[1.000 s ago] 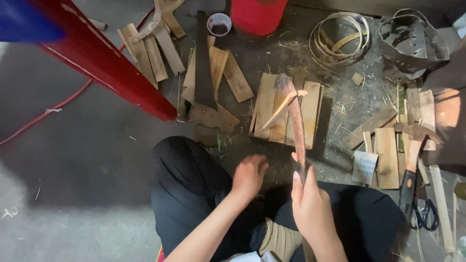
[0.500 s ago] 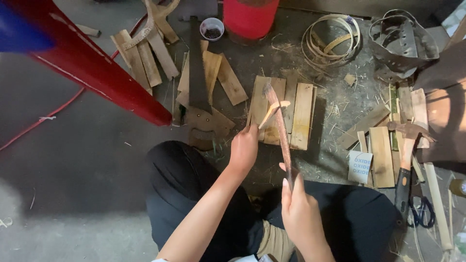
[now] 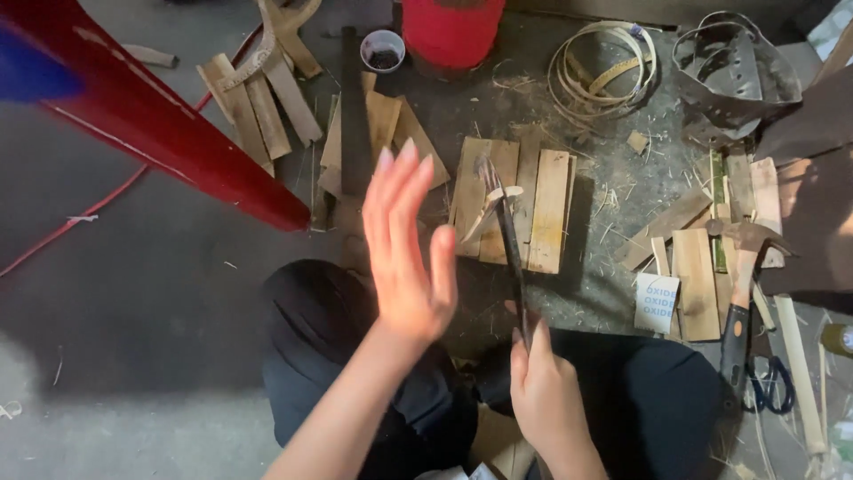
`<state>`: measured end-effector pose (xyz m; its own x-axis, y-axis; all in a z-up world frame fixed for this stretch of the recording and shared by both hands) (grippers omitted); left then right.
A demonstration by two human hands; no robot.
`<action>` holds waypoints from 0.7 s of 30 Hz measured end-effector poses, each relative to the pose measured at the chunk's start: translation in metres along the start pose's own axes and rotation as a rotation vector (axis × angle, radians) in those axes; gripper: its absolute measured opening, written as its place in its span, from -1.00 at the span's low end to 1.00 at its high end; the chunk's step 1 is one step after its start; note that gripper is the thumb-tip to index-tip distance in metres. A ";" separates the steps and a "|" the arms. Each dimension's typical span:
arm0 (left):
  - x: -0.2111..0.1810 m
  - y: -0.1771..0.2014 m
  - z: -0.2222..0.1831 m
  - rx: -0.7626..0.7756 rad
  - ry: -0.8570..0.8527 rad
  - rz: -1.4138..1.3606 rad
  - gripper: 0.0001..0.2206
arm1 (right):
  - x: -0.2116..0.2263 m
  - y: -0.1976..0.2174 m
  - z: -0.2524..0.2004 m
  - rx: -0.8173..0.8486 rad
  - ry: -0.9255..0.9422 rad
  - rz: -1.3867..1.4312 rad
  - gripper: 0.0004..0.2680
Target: Shaping a wooden stick using a billhook and measuring it with a tape measure while sitting on the floor.
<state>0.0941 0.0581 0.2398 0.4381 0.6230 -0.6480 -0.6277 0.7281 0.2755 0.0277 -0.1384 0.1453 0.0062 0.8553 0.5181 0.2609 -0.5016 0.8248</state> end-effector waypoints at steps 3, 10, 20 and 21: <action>-0.004 0.008 0.050 0.106 0.035 -0.038 -0.53 | 0.022 0.017 -0.001 0.122 -0.141 0.005 -0.60; -0.004 -0.027 0.119 0.641 0.010 -0.182 -0.38 | 0.015 0.014 0.002 0.162 -0.167 0.032 -0.70; 0.058 -0.052 -0.021 0.569 0.371 0.065 -0.71 | 0.024 0.025 0.003 0.078 -0.039 0.036 -0.68; 0.061 -0.059 -0.025 0.644 0.435 0.032 -0.74 | 0.023 0.023 0.003 0.015 0.030 0.026 -0.69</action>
<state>0.1417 0.0457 0.1664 0.0509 0.5754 -0.8163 -0.0796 0.8171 0.5710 0.0368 -0.1303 0.1756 -0.0156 0.8377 0.5459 0.2754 -0.5212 0.8077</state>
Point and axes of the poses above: each hand's wrist, its own z-axis towards the middle knuckle, its own y-axis out of the back of the hand, x = y × z, the point moved 2 cm from there along z, towards the middle knuckle, and after that the axes turned 4 degrees about -z, right-handed, at the moved point
